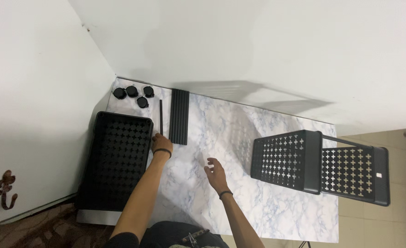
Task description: The person assembles a black plastic shelving unit by inserting multiple vertical rods into side panels on a marble-patterned table. The person repeatedly picks up rods and fits them into slots, then adjusts the frame orientation to continue assembly.
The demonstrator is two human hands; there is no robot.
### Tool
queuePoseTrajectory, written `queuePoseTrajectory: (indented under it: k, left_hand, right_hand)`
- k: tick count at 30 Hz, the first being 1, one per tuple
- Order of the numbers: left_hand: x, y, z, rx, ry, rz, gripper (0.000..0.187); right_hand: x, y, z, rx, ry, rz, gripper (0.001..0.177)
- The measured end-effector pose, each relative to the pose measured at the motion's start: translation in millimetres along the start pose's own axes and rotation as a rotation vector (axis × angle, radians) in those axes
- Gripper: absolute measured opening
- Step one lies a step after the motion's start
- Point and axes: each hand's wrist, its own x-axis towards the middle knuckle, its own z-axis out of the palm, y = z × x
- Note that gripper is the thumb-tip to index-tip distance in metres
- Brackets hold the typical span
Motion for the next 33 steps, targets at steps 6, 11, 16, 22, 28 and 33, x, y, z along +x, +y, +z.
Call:
queuePoseTrajectory:
  k: [6, 11, 16, 22, 28, 33]
  left_hand:
    - [-67.2, 0.4, -4.2, -0.067, 0.172, 0.235, 0.037]
    - [-164.5, 11.2, -9.4, -0.129, 0.108, 0.504, 0.025]
    - [-242.3, 19.3, -26.9, -0.083, 0.027, 0.727, 0.019]
    - [-293.6, 53.2, -35.2, -0.077, -0.107, 0.796, 0.023]
    - [-333.7, 118.6, -15.6, -0.193, -0.222, 0.812, 0.03]
    - [-346.6, 150.0, -3.1, -0.192, -0.188, 0.934, 0.031]
  right_hand:
    - [-14.9, -15.5, -19.2, 0.071, 0.003, 0.02, 0.042]
    - [-5.7, -62.5, -42.5, 0.284, -0.012, -0.042, 0.044]
    - [-15.6, -103.0, -87.3, 0.669, 0.018, -0.028, 0.051]
    - [-56.2, -93.5, -135.7, 0.741, 0.111, 0.028, 0.045]
    - [-97.5, -64.4, -174.8, 0.699, 0.184, -0.106, 0.033]
    - [-141.3, -59.3, -247.3, 0.022, 0.514, -0.245, 0.037]
